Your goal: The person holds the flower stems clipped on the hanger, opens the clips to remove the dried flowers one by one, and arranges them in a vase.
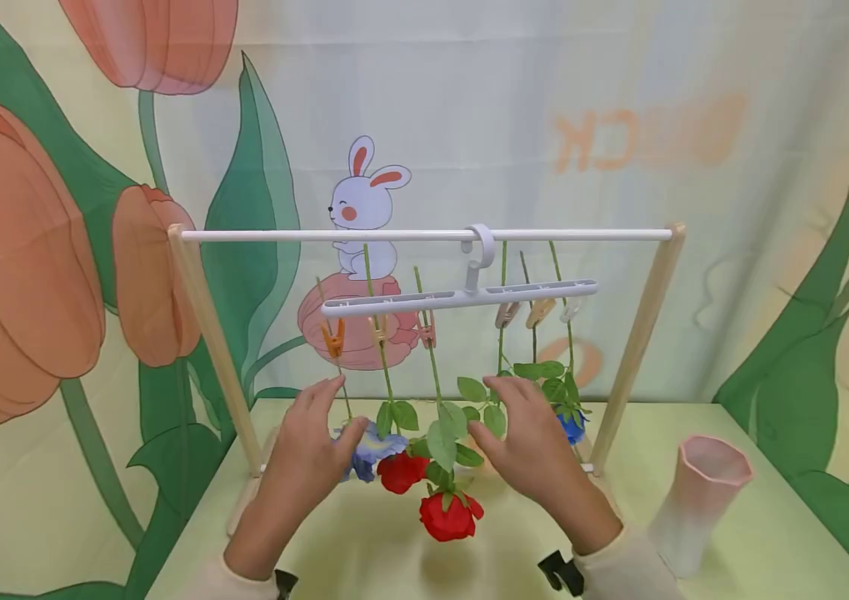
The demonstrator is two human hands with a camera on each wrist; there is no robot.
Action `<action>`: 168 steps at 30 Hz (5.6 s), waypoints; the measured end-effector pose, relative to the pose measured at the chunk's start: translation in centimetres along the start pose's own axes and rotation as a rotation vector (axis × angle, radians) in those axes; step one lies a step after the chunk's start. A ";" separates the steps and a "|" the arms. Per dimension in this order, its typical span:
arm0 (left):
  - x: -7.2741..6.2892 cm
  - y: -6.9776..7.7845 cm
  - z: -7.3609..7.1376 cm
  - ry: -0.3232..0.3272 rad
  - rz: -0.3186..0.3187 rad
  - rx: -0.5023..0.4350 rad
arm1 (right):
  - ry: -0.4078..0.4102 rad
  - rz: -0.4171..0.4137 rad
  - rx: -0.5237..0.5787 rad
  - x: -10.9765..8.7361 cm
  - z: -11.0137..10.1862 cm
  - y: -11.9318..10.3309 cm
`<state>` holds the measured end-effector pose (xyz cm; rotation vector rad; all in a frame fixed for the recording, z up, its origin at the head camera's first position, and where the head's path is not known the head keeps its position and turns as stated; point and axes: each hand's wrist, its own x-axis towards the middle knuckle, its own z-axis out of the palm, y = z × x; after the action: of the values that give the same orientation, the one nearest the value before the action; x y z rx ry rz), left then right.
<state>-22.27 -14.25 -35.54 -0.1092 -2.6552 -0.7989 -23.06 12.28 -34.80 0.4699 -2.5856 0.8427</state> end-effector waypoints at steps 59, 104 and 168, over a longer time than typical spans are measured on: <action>5.0 -3.7 2.9 0.151 -0.311 -0.524 | 0.569 0.120 0.727 11.4 15.5 -13.5; 4.8 -4.2 2.4 0.217 -0.352 -0.503 | 0.614 0.168 0.702 11.3 16.0 -14.6; 1.5 1.5 -0.5 0.388 0.219 0.088 | 0.657 -0.630 -0.135 6.5 5.5 -5.4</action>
<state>-23.20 -13.34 -33.80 -0.1968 -2.2601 -0.5643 -27.83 3.46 -33.38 0.7581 -1.7247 0.4799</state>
